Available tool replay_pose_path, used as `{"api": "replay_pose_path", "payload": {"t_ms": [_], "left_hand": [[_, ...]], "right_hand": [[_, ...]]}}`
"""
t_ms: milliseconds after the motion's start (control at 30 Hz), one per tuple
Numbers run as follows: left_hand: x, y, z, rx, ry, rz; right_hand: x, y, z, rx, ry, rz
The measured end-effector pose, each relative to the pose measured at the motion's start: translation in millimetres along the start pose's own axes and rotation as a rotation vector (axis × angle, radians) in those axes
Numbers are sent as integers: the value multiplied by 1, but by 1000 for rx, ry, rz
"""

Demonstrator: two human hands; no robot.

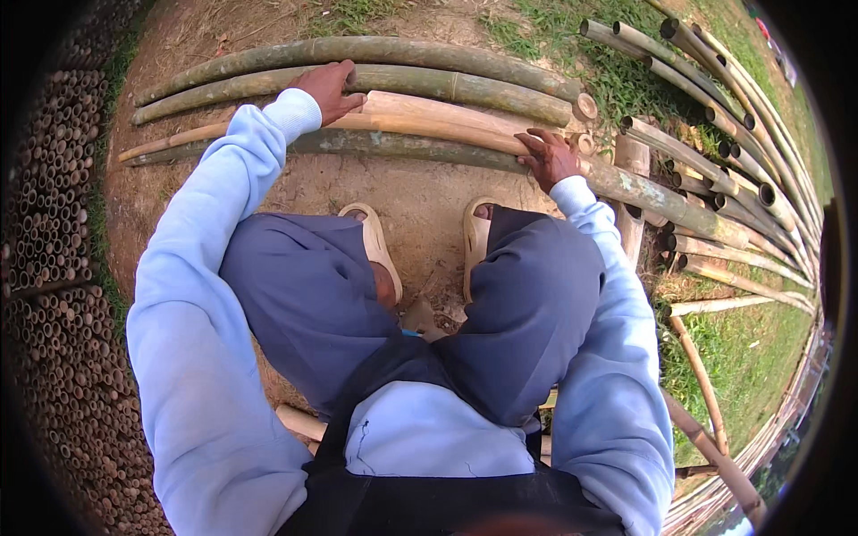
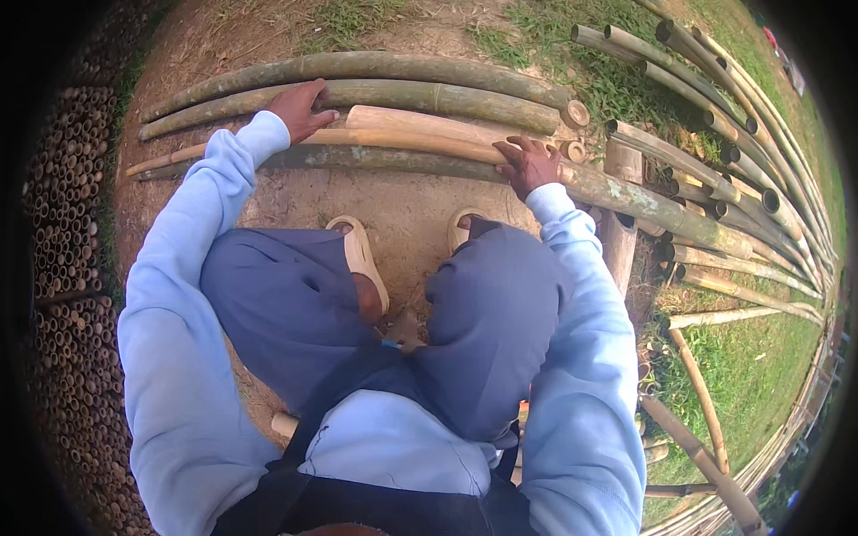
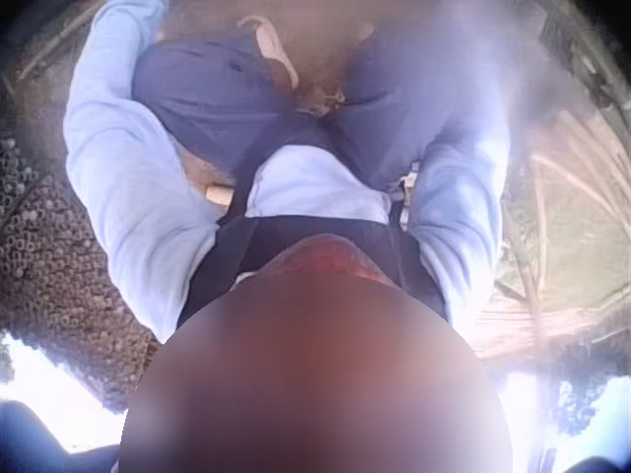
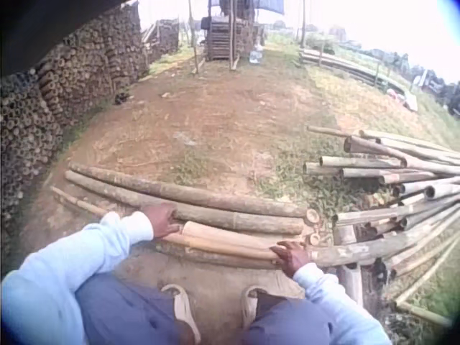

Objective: The person sits on the ground and uses a hand saw to cut bamboo poles into shorter sections. They repeatedly position a pole, saw through it, and set the cut piece aside. The cut pieces accumulate nearby.

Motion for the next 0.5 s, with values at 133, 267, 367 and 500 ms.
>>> {"api": "replay_pose_path", "payload": {"t_ms": [133,267,367,500], "left_hand": [[-23,93,40,-341,19,246],[-82,172,80,-469,-3,123],[-105,195,101,-337,-78,48],[-112,199,104,-308,-96,66]], "right_hand": [[-1,4,6,-76,-64,-7],[-2,6,9,-129,-109,30],[5,2,3,-68,59,53],[9,7,-66,-27,516,280]]}}
Point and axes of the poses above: each hand's wrist, its own z-axis towards the middle knuckle, its own x-axis out of the back of the hand, y = z × x, the point moved 4 cm from there along z, towards the middle knuckle, and after that the axes turned 7 degrees about -y, right-handed, at the moved point
